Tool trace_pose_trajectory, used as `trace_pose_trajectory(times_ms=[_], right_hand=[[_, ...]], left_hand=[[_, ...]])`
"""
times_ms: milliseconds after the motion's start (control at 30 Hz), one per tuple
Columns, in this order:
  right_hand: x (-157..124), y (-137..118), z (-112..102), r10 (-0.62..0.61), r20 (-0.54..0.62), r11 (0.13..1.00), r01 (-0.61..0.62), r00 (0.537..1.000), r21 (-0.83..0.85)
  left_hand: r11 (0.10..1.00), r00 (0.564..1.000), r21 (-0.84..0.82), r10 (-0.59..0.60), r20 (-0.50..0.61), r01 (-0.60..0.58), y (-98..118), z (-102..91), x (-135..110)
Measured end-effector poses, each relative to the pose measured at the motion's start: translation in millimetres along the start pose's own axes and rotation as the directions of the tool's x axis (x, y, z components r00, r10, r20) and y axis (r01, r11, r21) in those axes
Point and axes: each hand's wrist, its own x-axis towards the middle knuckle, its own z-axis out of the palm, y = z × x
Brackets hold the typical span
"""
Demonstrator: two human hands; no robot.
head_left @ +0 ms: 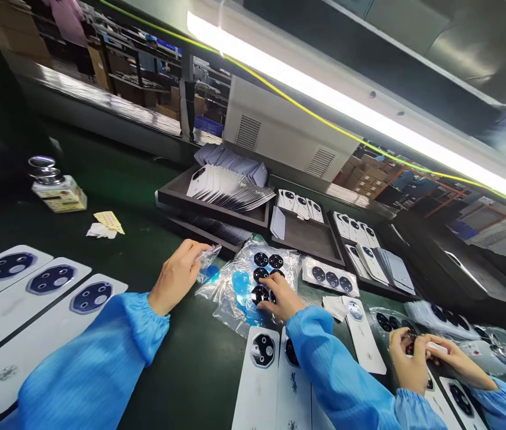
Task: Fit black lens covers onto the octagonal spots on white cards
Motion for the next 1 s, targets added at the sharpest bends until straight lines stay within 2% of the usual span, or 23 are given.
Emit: trace_pose_trajectory(times_ms=[200,400,533,767,867,1000], right_hand=[[-20.5,-23.1,-2.8,-0.030,-0.048,0.999,0.031,0.998,0.027],[-55.5,-33.3,4.6,-0.053,-0.031,0.997,0.055,0.998,0.062],[-78.2,-28.9,8.3,-0.015,-0.040,0.996,0.019,0.999,0.092],[-108.8,-0.4,14.5,0.091,-0.160,0.982,-0.061,0.983,0.180],[-105.4,6.2,13.1,0.158,-0.171,0.985,-0.142,0.973,0.098],[-71.8,2.3,6.7,0.158,-0.136,0.987,-0.157,0.978,0.020]], left_hand=[[0.999,0.998,0.006,0.047,0.037,-0.047,0.6,16.9,-5.4],[0.981,0.974,0.120,0.132,0.183,-0.155,4.8,46.6,-36.0],[0.961,0.948,0.141,0.199,0.248,-0.238,5.2,55.5,-49.6],[0.937,0.913,0.104,0.294,0.282,-0.334,5.7,59.8,-49.5],[0.929,0.894,0.072,0.325,0.308,-0.363,4.0,65.5,-49.3],[0.930,0.884,0.026,0.339,0.323,-0.366,0.0,65.1,-47.7]])
